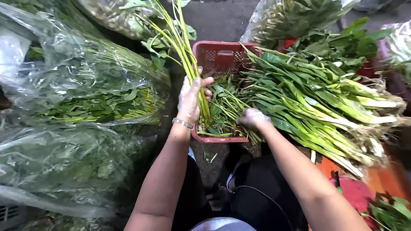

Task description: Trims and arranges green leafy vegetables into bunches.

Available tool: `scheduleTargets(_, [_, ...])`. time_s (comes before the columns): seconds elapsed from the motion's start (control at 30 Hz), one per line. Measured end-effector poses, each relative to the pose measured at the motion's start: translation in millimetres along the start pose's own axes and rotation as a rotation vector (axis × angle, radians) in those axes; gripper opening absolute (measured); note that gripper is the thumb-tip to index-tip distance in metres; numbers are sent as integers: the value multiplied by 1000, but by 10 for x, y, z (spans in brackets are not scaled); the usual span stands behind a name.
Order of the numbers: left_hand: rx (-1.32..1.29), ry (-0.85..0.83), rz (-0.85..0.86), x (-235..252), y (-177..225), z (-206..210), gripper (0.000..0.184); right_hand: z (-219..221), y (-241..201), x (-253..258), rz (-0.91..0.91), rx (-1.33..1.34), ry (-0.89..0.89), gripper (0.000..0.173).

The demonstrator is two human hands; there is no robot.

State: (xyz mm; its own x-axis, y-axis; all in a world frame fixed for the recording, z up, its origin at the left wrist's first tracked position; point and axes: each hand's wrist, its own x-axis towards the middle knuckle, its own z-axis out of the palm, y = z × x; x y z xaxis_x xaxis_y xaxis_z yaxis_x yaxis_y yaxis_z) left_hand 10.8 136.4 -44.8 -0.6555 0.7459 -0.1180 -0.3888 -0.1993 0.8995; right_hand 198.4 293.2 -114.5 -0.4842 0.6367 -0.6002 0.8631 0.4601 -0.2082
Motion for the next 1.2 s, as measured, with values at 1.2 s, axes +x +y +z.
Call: scheduleTargets(1.2, [13,162,-255,8,-63,-16,35,-559,-88,-869,-209,873,239,23])
